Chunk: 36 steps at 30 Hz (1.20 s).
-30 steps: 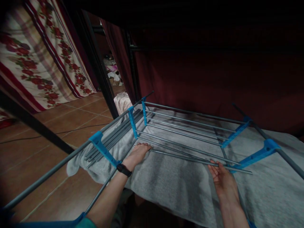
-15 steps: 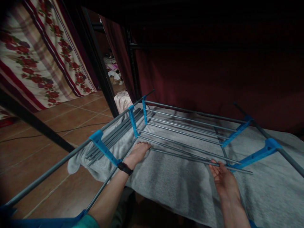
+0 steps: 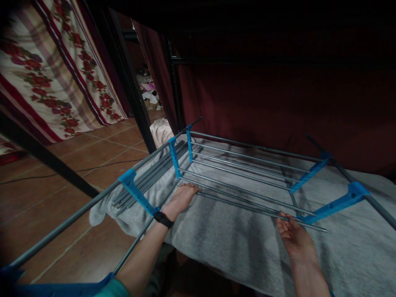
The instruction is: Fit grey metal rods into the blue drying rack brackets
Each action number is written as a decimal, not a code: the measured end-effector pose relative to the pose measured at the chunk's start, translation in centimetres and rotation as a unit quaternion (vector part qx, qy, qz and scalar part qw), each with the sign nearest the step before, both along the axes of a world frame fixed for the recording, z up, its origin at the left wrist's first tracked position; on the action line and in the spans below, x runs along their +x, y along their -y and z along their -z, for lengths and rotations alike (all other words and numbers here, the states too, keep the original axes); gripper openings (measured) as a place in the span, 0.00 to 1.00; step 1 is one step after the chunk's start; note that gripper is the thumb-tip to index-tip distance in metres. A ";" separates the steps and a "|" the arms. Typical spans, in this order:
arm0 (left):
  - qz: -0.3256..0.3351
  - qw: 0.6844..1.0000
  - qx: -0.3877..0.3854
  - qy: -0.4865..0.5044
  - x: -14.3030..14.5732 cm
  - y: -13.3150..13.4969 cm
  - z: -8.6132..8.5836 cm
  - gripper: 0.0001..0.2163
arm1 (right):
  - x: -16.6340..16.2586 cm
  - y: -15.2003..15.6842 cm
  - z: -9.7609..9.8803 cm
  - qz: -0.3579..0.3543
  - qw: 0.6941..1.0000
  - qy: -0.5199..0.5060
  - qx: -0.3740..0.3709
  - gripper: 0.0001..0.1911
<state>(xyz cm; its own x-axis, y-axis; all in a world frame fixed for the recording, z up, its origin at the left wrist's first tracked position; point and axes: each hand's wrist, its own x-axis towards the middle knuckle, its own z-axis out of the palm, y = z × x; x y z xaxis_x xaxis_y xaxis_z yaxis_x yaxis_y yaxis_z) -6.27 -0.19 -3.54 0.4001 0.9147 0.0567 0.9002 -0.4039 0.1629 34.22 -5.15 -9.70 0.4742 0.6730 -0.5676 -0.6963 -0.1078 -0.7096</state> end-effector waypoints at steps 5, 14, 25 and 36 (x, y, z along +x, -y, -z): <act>0.016 1.000 0.014 0.018 -0.1 -0.1 -0.2 0.12 | -0.1 0.0 -0.4 0.013 1.000 -0.009 -0.007 0.11; 0.022 0.999 0.024 0.010 -0.2 0.0 -0.8 0.13 | 0.5 -0.1 -0.5 0.014 0.999 -0.027 -0.029 0.12; 0.000 1.000 0.005 -0.011 -0.4 -0.1 -0.9 0.13 | 0.3 0.0 -0.6 0.040 0.998 0.000 -0.041 0.10; -0.007 1.000 0.002 -0.015 -0.5 0.0 -1.1 0.13 | 0.4 -0.2 -0.2 0.048 0.998 -0.003 -0.042 0.09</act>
<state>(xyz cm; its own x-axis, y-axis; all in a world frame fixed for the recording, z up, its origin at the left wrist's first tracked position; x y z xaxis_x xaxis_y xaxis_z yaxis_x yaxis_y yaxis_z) -6.77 -0.16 -2.44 0.3883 0.9203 0.0486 0.9105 -0.3912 0.1339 34.63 -4.91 -9.46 0.5313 0.5743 -0.6228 -0.7100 -0.0992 -0.6972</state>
